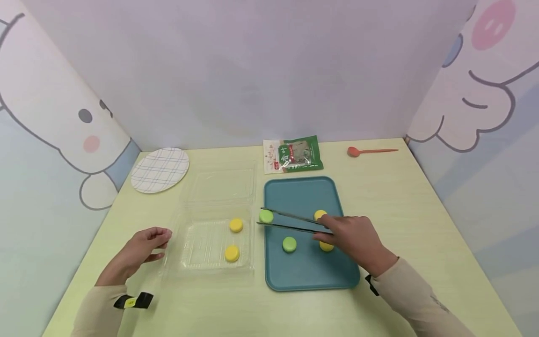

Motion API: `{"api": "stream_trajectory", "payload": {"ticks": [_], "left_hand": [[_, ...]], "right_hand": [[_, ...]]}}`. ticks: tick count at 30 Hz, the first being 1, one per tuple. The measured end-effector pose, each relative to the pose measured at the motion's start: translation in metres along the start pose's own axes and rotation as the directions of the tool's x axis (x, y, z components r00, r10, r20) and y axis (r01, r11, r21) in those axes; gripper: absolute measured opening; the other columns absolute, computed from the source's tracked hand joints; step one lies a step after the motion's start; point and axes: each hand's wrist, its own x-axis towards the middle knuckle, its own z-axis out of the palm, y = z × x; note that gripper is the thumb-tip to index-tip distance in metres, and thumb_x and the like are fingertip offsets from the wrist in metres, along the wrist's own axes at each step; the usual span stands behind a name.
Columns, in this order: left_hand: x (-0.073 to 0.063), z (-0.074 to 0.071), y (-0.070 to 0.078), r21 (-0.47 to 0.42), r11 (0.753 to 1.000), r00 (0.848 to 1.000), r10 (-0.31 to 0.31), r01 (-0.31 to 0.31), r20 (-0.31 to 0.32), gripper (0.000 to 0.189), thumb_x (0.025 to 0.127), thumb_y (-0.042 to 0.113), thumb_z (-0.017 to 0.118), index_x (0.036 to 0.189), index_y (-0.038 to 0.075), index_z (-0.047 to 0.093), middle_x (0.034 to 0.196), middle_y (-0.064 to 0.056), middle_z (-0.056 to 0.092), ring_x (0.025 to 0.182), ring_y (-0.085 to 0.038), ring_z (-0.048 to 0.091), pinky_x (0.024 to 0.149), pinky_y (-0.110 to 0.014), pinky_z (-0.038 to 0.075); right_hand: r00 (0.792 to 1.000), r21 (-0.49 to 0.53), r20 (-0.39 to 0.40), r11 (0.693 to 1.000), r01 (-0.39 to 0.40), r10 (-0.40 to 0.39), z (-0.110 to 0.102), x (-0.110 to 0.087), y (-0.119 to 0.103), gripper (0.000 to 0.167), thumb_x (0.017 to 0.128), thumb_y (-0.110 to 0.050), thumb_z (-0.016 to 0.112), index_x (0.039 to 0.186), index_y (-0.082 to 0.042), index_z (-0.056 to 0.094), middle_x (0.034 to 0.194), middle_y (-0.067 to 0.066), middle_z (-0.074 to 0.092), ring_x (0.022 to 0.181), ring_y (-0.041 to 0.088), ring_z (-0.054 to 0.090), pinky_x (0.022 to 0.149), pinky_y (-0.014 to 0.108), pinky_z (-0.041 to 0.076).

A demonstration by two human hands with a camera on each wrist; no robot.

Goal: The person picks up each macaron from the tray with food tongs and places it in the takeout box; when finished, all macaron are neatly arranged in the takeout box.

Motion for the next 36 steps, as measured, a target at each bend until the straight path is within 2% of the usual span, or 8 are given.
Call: {"api": "stream_trajectory", "payload": {"ticks": [5, 9, 11, 13, 15, 18, 28, 36], "left_hand": [[-0.002, 0.000, -0.003, 0.002, 1.000, 1.000, -0.022, 0.022, -0.003, 0.035, 0.105, 0.023, 0.057, 0.124, -0.007, 0.054, 0.093, -0.007, 0.055, 0.087, -0.018, 0.054, 0.069, -0.027, 0.056], [-0.003, 0.000, -0.005, 0.001, 1.000, 1.000, -0.013, 0.013, -0.002, 0.036, 0.105, 0.023, 0.056, 0.124, -0.007, 0.054, 0.093, -0.007, 0.056, 0.087, -0.018, 0.054, 0.068, -0.028, 0.056], [-0.003, 0.000, -0.005, 0.001, 1.000, 1.000, -0.011, 0.011, 0.001, 0.036, 0.105, 0.023, 0.056, 0.124, -0.008, 0.054, 0.093, -0.008, 0.056, 0.087, -0.018, 0.054, 0.068, -0.028, 0.056], [-0.004, 0.001, -0.005, 0.000, 1.000, 1.000, -0.012, 0.012, 0.002, 0.036, 0.106, 0.023, 0.056, 0.124, -0.008, 0.054, 0.093, -0.008, 0.056, 0.087, -0.018, 0.054, 0.068, -0.028, 0.056], [-0.005, 0.000, -0.005, 0.001, 1.000, 1.000, -0.012, 0.012, 0.003, 0.036, 0.106, 0.023, 0.056, 0.124, -0.008, 0.054, 0.094, -0.008, 0.056, 0.087, -0.018, 0.054, 0.068, -0.028, 0.056], [-0.006, -0.002, -0.004, 0.004, 1.000, 1.000, -0.003, 0.003, 0.006, 0.036, 0.106, 0.023, 0.056, 0.123, -0.008, 0.053, 0.094, -0.008, 0.056, 0.087, -0.018, 0.054, 0.068, -0.028, 0.056], [-0.004, -0.001, 0.003, 0.018, 1.000, 0.999, 0.026, -0.026, 0.025, 0.037, 0.105, 0.023, 0.056, 0.122, -0.009, 0.052, 0.095, -0.009, 0.055, 0.089, -0.017, 0.054, 0.071, -0.028, 0.056], [0.000, -0.002, 0.007, 0.009, 1.000, 0.999, 0.027, -0.028, 0.031, 0.037, 0.106, 0.023, 0.056, 0.123, -0.009, 0.052, 0.095, -0.008, 0.055, 0.086, -0.016, 0.055, 0.071, -0.027, 0.056]], "right_hand": [[1.000, 0.003, 0.009, 1.000, 0.027, -0.027, 0.008, 0.011, -0.009, 0.061, 0.096, -0.070, 0.033, 0.093, -0.018, 0.065, 0.066, -0.010, 0.065, 0.045, -0.001, 0.047, 0.040, 0.016, 0.027], [0.999, 0.009, 0.038, 0.999, 0.038, -0.038, 0.013, 0.022, -0.016, 0.062, 0.096, -0.070, 0.031, 0.093, -0.018, 0.065, 0.062, -0.012, 0.058, 0.045, -0.003, 0.041, 0.040, 0.016, 0.025], [0.998, 0.009, 0.049, 0.999, 0.046, -0.047, 0.016, 0.027, -0.019, 0.060, 0.096, -0.068, 0.034, 0.093, -0.017, 0.066, 0.062, -0.011, 0.057, 0.045, -0.001, 0.042, 0.040, 0.017, 0.027], [0.996, 0.012, 0.064, 0.998, 0.054, -0.054, 0.019, 0.033, -0.022, 0.051, 0.094, -0.064, 0.049, 0.093, -0.017, 0.067, 0.063, -0.010, 0.057, 0.046, 0.001, 0.045, 0.040, 0.017, 0.028], [0.995, 0.026, 0.074, 0.998, 0.060, -0.062, 0.022, 0.039, -0.026, 0.040, 0.087, -0.055, 0.069, 0.094, -0.016, 0.068, 0.063, -0.008, 0.060, 0.048, 0.002, 0.048, 0.041, 0.018, 0.031], [0.993, 0.058, 0.088, 0.996, 0.071, -0.076, 0.027, 0.046, -0.030, 0.038, 0.075, -0.040, 0.088, 0.095, -0.014, 0.068, 0.065, -0.008, 0.063, 0.049, 0.003, 0.052, 0.042, 0.019, 0.034], [0.988, 0.069, 0.080, 0.990, 0.124, -0.129, 0.035, 0.063, -0.038, 0.036, 0.077, -0.040, 0.086, 0.093, -0.016, 0.064, 0.061, -0.010, 0.059, 0.048, 0.003, 0.050, 0.041, 0.019, 0.030], [0.988, 0.038, 0.109, 0.994, 0.105, -0.109, 0.040, 0.073, -0.041, 0.036, 0.077, -0.039, 0.087, 0.090, -0.016, 0.062, 0.058, -0.010, 0.055, 0.046, 0.005, 0.049, 0.038, 0.021, 0.029]]}}
